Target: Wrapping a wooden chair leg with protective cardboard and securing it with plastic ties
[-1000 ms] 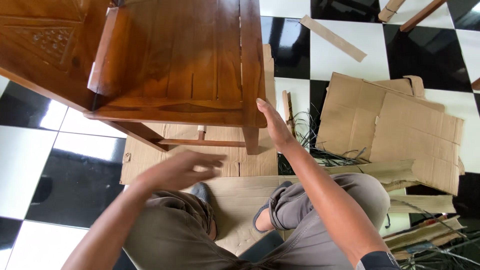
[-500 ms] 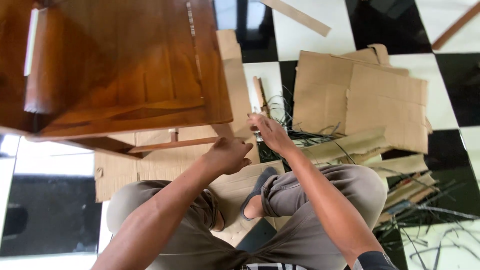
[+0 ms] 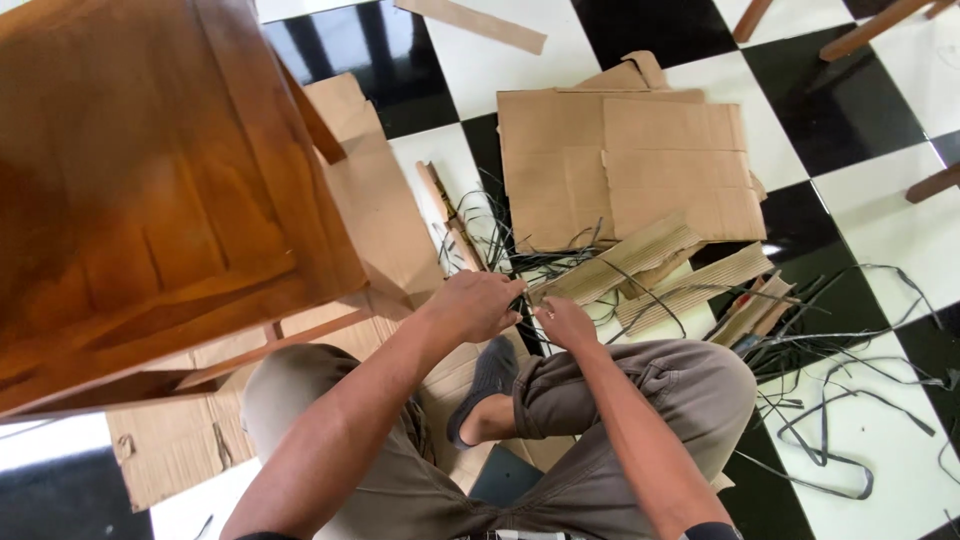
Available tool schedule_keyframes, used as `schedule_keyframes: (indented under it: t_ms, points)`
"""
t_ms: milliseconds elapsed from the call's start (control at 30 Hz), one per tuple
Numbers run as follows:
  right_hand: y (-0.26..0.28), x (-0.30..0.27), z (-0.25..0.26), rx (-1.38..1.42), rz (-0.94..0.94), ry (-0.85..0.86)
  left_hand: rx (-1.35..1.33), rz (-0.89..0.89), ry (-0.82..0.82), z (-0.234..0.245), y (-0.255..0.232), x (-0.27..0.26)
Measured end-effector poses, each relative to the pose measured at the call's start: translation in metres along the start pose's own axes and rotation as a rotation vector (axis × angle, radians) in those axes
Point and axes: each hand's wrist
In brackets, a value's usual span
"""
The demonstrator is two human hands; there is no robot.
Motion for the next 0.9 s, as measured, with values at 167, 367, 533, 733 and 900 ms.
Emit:
schedule_keyframes:
  t_ms: [167, 367, 533, 733, 900]
  points:
    - [-0.075, 0.050, -0.043, 0.120, -0.144, -0.115, 0.121, 0.016, 0.002, -0.019, 0.007, 0.031]
    - [-0.048, 0.069, -0.015, 0.366, -0.190, -0.317, 0.088, 0.041, -0.033, -0.028, 0.019, 0.011]
    - [-0.062, 0.095, -0.026, 0.665, -0.592, -0.295, 0.059, 0.104, -0.031, -0.043, 0.033, -0.016]
    - [-0.074, 0.090, -0.027, 0.500, -0.741, -0.976, 0.028, 0.158, 0.012, -0.036, 0.040, -0.024]
    - [-0.056, 0.046, 0.026, 1.245, -0.441, -1.369, 0.030, 0.120, 0.013, -0.032, 0.040, -0.013]
Point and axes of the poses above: each hand's wrist, its own x-axis towards the middle knuckle, its own z-axis out of the back of the hand, y = z × x, and after that the axes turned 12 degrees about z, right-handed
